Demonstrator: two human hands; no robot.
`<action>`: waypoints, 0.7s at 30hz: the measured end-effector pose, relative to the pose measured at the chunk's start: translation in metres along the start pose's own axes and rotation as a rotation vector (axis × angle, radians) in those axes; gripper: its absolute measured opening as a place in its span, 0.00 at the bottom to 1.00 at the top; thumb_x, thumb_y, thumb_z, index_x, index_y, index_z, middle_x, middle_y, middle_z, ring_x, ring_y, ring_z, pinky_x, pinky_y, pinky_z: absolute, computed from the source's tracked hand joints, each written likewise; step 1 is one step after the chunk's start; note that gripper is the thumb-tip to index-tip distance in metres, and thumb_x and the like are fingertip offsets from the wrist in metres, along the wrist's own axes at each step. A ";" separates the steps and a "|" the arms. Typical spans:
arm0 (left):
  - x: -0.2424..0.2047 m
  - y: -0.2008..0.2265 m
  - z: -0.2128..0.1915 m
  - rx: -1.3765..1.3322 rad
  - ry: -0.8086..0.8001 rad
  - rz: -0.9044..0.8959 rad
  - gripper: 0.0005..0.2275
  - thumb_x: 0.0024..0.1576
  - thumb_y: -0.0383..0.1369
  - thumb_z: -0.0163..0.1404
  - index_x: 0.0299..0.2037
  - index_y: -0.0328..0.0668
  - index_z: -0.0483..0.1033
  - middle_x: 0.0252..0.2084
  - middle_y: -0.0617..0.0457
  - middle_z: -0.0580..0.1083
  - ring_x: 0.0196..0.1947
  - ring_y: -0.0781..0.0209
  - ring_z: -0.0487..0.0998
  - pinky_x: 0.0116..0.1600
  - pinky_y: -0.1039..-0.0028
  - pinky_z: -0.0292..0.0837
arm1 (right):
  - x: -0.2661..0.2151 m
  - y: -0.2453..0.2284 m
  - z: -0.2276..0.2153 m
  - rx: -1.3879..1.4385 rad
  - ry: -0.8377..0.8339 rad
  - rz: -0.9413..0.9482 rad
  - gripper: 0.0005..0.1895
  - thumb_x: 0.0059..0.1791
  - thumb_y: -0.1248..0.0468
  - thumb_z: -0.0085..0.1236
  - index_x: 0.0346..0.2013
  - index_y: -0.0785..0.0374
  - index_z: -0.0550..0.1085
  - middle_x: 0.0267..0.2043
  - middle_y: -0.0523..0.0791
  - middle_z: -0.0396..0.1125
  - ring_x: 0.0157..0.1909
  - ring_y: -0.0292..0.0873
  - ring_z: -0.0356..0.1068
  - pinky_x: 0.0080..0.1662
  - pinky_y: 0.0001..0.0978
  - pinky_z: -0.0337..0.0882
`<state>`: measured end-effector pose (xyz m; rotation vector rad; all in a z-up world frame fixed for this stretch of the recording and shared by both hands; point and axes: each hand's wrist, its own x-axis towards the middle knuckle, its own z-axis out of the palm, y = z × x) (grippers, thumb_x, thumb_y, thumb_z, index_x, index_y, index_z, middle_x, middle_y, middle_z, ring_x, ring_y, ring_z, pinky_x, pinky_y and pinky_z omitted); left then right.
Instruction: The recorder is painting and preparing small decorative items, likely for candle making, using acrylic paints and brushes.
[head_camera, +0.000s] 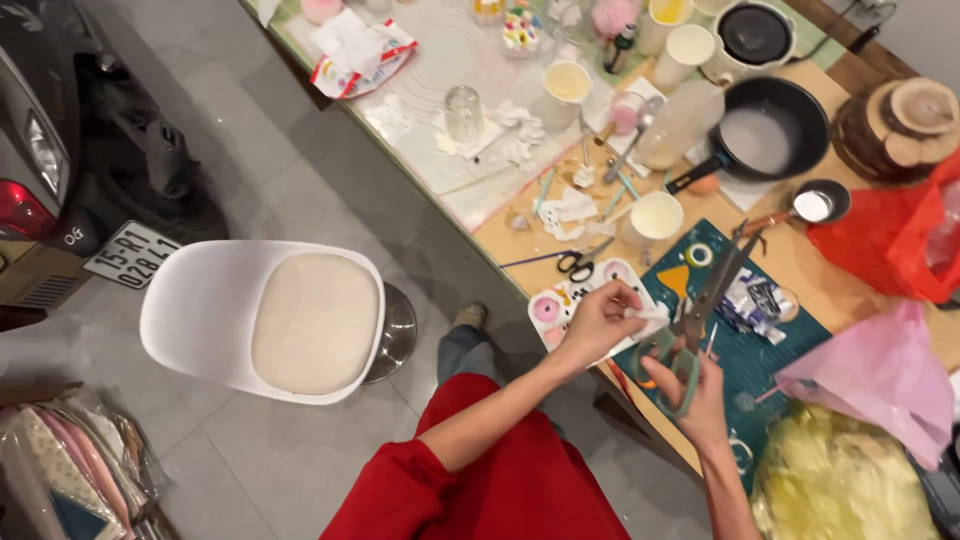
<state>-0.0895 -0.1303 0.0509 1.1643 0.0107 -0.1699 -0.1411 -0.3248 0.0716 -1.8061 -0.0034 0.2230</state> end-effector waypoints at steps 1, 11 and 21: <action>0.003 0.004 0.000 0.000 0.006 0.004 0.09 0.54 0.20 0.57 0.41 0.37 0.71 0.36 0.56 0.74 0.34 0.72 0.76 0.38 0.80 0.71 | 0.003 -0.021 0.005 -0.001 -0.006 -0.003 0.13 0.47 0.64 0.68 0.39 0.69 0.73 0.39 0.45 0.71 0.39 0.36 0.67 0.41 0.30 0.67; 0.080 0.052 -0.106 -0.205 -0.332 -0.022 0.17 0.66 0.36 0.53 0.60 0.33 0.72 0.55 0.53 0.75 0.54 0.66 0.75 0.56 0.75 0.72 | 0.110 -0.092 0.118 -0.214 0.112 -0.240 0.22 0.43 0.66 0.70 0.49 0.68 0.75 0.47 0.46 0.68 0.45 0.39 0.68 0.45 0.30 0.68; 0.163 0.173 -0.392 0.270 -0.165 -0.017 0.31 0.52 0.35 0.63 0.65 0.35 0.65 0.55 0.51 0.75 0.50 0.62 0.76 0.54 0.70 0.76 | 0.279 -0.146 0.343 -0.504 0.009 -0.326 0.23 0.45 0.67 0.62 0.55 0.67 0.74 0.43 0.52 0.70 0.43 0.49 0.73 0.47 0.37 0.71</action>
